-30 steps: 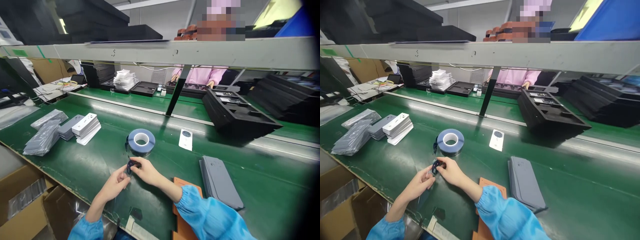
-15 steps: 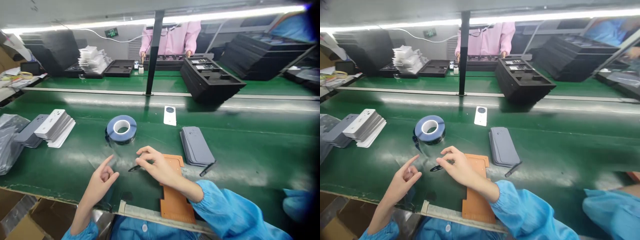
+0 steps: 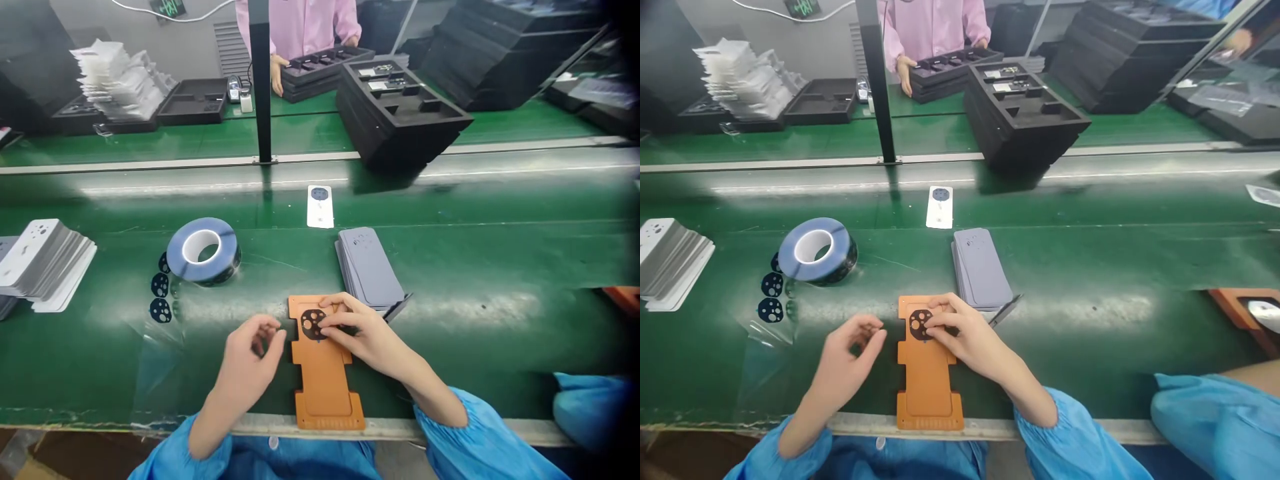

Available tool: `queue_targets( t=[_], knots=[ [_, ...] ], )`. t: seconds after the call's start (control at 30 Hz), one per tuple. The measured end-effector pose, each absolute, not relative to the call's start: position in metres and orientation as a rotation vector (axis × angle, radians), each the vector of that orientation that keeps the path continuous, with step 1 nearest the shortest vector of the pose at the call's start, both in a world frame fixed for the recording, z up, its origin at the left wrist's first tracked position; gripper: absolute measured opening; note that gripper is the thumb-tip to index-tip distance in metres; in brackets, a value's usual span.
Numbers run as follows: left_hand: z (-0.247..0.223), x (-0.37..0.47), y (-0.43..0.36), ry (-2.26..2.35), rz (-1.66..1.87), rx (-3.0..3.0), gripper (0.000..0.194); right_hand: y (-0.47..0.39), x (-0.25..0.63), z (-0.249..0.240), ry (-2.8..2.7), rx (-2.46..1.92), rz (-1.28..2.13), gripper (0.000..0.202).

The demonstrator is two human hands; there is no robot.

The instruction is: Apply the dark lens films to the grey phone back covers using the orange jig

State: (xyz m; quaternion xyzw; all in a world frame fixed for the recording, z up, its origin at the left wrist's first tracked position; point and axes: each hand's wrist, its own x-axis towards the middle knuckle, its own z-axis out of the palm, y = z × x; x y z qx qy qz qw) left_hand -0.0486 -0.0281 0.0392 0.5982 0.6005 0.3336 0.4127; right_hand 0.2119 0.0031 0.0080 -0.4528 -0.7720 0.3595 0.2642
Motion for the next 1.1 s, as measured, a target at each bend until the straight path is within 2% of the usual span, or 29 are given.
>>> queue_targets(
  t=[0.17,0.97,1.1],
  knots=[
    [0.014,-0.017,-0.001,1.441,0.624,1.383,0.009,0.005,0.216,0.004,-2.109,-1.193,0.946,0.017],
    [0.006,-0.009,0.001,1.554,0.576,1.415,0.012,-0.001,0.217,0.002,-2.034,-1.156,0.853,0.018],
    [0.006,-0.01,0.001,1.564,0.575,1.433,0.01,-0.004,0.223,0.004,-1.948,-1.154,0.869,0.024]
  ],
)
